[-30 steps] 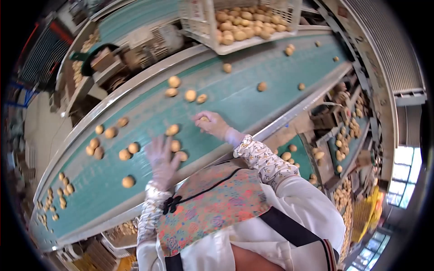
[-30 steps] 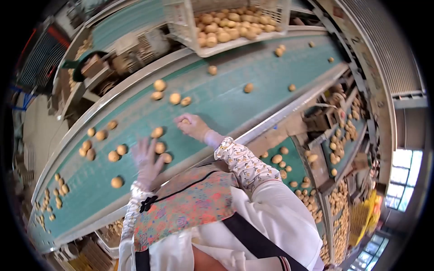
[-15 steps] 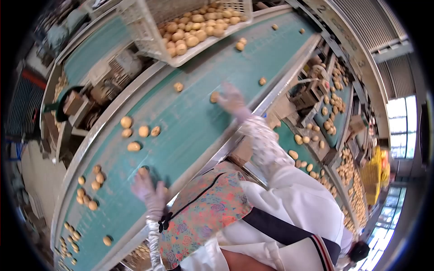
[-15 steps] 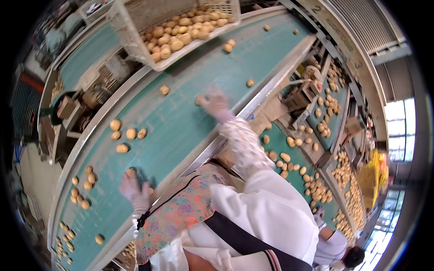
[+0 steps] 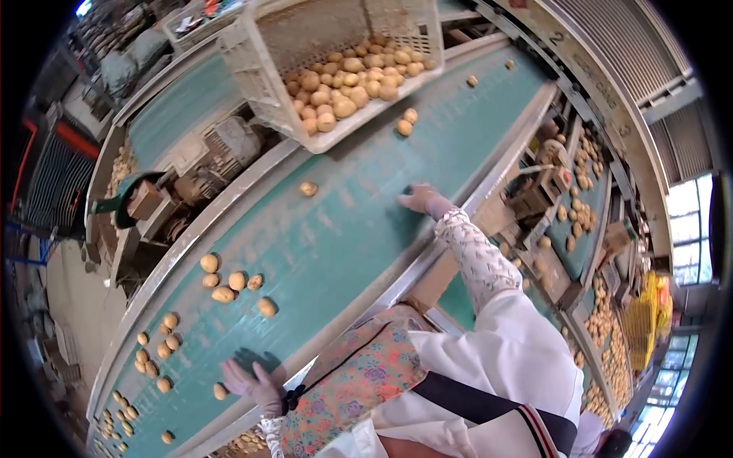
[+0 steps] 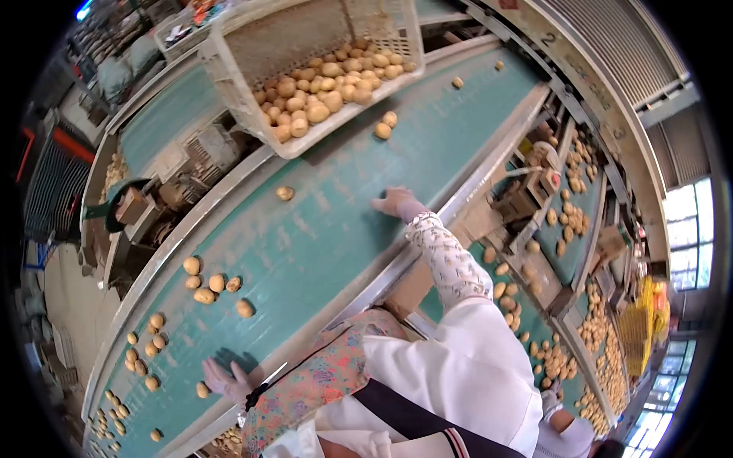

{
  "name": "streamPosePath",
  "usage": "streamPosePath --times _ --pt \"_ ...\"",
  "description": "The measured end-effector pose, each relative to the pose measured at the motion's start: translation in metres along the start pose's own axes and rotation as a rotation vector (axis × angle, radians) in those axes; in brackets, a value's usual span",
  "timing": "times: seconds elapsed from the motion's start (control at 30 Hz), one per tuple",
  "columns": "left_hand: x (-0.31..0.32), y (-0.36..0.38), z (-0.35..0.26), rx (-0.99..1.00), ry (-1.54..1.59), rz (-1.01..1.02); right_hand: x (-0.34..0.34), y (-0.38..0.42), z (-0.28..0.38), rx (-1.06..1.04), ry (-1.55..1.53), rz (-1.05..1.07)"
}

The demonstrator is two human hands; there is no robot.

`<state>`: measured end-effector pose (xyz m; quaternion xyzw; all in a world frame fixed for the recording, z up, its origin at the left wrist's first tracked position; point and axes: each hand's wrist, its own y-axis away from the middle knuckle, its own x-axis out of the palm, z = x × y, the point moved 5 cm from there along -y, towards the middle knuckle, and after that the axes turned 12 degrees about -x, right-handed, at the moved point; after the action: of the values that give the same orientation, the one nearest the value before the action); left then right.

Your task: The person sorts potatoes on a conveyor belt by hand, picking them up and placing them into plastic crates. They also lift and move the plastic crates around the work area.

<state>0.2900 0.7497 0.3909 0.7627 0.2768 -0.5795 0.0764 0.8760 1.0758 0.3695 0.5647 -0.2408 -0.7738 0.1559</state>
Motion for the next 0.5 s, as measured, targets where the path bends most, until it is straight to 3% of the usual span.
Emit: streamPosePath --times 0.03,0.1,0.13,0.17,0.2,0.23,0.27,0.33,0.4,0.43,0.47,0.5 --pt "0.007 0.003 -0.017 -0.001 0.018 0.034 -0.015 0.003 0.046 -0.3 -0.126 0.087" --pt "0.014 0.001 -0.042 0.002 0.037 0.096 -0.06 -0.021 0.117 -0.749 -0.037 -0.607" --pt "0.014 -0.001 -0.052 0.006 0.039 0.124 -0.143 0.024 0.188 -0.816 -0.132 -0.624" --pt "0.013 -0.002 -0.055 0.009 0.04 0.152 -0.191 0.034 0.227 -0.961 0.073 -1.118" --pt "0.013 -0.001 -0.055 0.003 0.053 0.138 -0.241 0.036 0.264 -1.171 0.178 -1.448" --pt "0.014 0.0 -0.052 -0.003 0.066 0.125 -0.288 0.046 0.3 -1.172 0.337 -1.56" --pt "0.014 0.002 -0.049 -0.009 0.079 0.111 -0.319 0.036 0.331 -0.912 0.534 -1.473" --pt "0.012 0.006 -0.044 -0.002 0.073 0.09 -0.367 0.015 0.378 -0.922 0.568 -1.449" --pt "0.01 0.005 -0.043 -0.014 0.089 0.079 -0.358 -0.033 0.398 -0.673 0.393 -1.037" --pt "0.009 0.004 -0.043 -0.023 0.096 0.071 -0.357 -0.074 0.405 -0.622 0.374 -1.157" --pt "0.007 0.004 -0.044 -0.032 0.102 0.063 -0.348 -0.044 0.404 -0.693 0.414 -1.163" --pt "0.006 0.007 -0.044 -0.046 0.111 0.063 -0.35 -0.061 0.39 -0.618 0.351 -1.207"
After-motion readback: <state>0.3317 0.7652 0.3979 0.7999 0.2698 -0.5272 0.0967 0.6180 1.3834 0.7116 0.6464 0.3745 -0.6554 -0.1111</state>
